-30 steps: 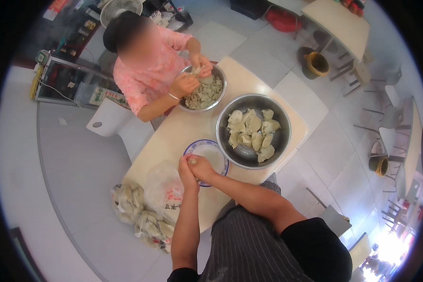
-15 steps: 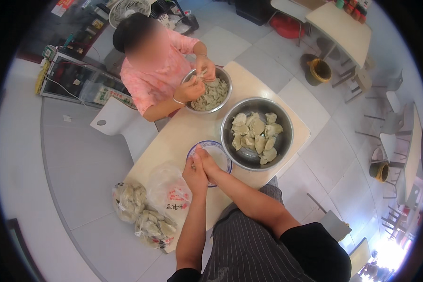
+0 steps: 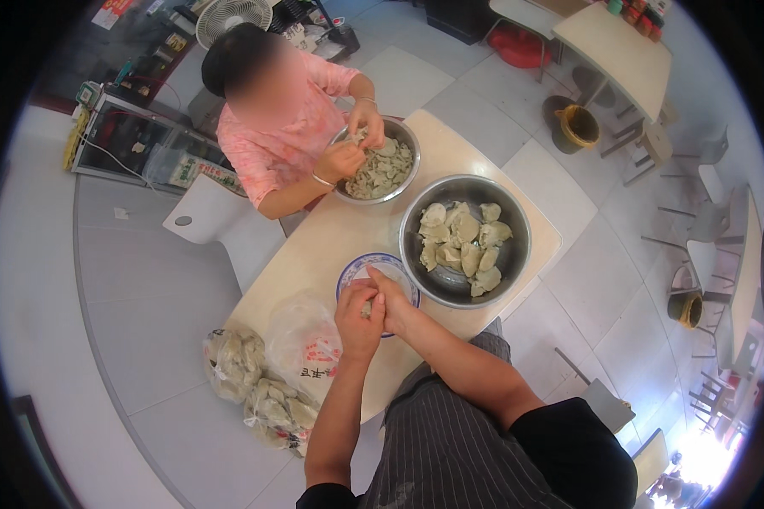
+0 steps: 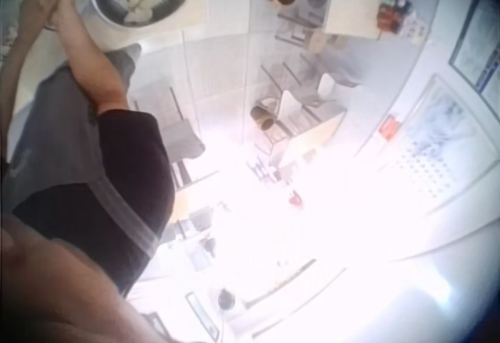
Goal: The person forms dumplings by hand, placing them into a metal bowl. Another person across the table also forms dumplings. The camera wearer then places finished dumplings into a plastic bag and ties it shut.
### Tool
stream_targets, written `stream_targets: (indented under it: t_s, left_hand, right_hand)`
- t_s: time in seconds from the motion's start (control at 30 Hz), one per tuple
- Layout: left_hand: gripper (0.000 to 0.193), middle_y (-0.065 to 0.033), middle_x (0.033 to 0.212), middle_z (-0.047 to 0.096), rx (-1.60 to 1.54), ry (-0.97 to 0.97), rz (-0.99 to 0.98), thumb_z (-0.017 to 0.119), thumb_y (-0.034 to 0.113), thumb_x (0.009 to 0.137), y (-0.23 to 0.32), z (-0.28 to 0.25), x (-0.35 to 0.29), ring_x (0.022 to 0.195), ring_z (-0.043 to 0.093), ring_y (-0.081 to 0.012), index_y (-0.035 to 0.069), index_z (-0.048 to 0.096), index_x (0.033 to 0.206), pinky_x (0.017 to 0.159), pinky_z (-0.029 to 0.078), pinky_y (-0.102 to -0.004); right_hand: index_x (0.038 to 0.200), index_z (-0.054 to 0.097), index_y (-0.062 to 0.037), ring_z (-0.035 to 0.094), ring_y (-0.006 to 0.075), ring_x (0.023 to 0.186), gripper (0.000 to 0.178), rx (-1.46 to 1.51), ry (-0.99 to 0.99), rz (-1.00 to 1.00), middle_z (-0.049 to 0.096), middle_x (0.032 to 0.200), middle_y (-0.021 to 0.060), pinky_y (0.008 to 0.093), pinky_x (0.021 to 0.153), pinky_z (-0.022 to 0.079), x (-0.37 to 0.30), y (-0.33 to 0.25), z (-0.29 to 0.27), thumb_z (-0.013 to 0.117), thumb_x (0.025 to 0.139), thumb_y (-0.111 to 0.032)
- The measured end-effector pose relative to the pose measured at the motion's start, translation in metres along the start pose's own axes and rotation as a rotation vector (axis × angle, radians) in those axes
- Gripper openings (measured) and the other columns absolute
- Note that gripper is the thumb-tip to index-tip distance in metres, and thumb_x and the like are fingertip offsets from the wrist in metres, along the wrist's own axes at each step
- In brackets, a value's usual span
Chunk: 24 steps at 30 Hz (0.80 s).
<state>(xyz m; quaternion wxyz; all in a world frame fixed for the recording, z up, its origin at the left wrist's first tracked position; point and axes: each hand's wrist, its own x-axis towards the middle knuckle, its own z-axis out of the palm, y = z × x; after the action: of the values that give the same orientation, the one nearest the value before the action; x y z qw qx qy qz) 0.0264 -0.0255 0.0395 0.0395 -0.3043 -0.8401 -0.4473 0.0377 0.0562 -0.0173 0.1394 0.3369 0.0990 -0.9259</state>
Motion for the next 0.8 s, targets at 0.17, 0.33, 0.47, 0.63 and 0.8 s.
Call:
stream_targets:
  t_s: [0.17,0.33,0.47,0.63,0.8]
  left_hand:
    - [0.009,-0.0123,0.088,0.06,0.183,0.062,0.116,0.065,0.007,0.081,-0.006,0.001,0.006,0.081,0.059,-0.0288,0.001,0.061,0.086,0.072,0.049,-0.0361]
    - [0.017,-0.0126,0.085,0.058,-0.002,0.119,-0.021,0.059,0.015,0.087,0.001,0.005,0.013,0.077,0.057,-0.028,0.0,0.058,0.081,0.068,0.047,-0.0349]
    - [0.026,-0.0131,0.08,0.056,0.007,0.121,-0.045,0.055,0.022,0.09,0.001,0.009,0.007,0.071,0.055,-0.028,-0.001,0.054,0.077,0.063,0.044,-0.0345]
    - [0.028,-0.0138,0.074,0.054,0.047,0.141,-0.086,0.05,0.021,0.092,-0.004,0.011,0.002,0.064,0.051,-0.0271,-0.001,0.052,0.075,0.058,0.041,-0.0361]
    - [0.032,-0.0143,0.067,0.052,0.064,0.162,-0.211,0.046,0.02,0.094,-0.002,0.015,0.011,0.058,0.049,-0.027,-0.001,0.051,0.072,0.055,0.04,-0.0362]
  right_hand:
    - [0.105,0.056,-0.0065,0.057,0.0191,0.087,0.047,0.077,0.0,0.113,0.06,0.097,0.0076,0.0369,0.074,0.05,-0.018,-0.002,0.012,0.048,0.093,-0.051]
    - [0.102,0.055,-0.0058,0.057,0.0179,0.089,0.047,-0.091,0.057,-0.036,0.058,0.095,0.0079,0.0326,0.075,0.05,-0.026,-0.002,0.025,0.044,0.095,-0.051]
    - [0.098,0.057,-0.0044,0.057,0.0167,0.084,0.05,-0.155,0.048,-0.051,0.059,0.092,0.0076,0.0318,0.072,0.049,-0.015,0.004,0.013,0.044,0.095,-0.052]
    - [0.091,0.059,-0.004,0.056,0.0158,0.071,0.047,-0.213,0.055,-0.112,0.06,0.082,0.006,0.0308,0.065,0.048,-0.008,0.011,0.018,0.046,0.095,-0.049]
    - [0.086,0.06,-0.0035,0.056,0.0156,0.069,0.042,-0.2,0.099,-0.114,0.06,0.077,0.006,0.0302,0.063,0.047,-0.003,0.008,0.018,0.046,0.095,-0.042]
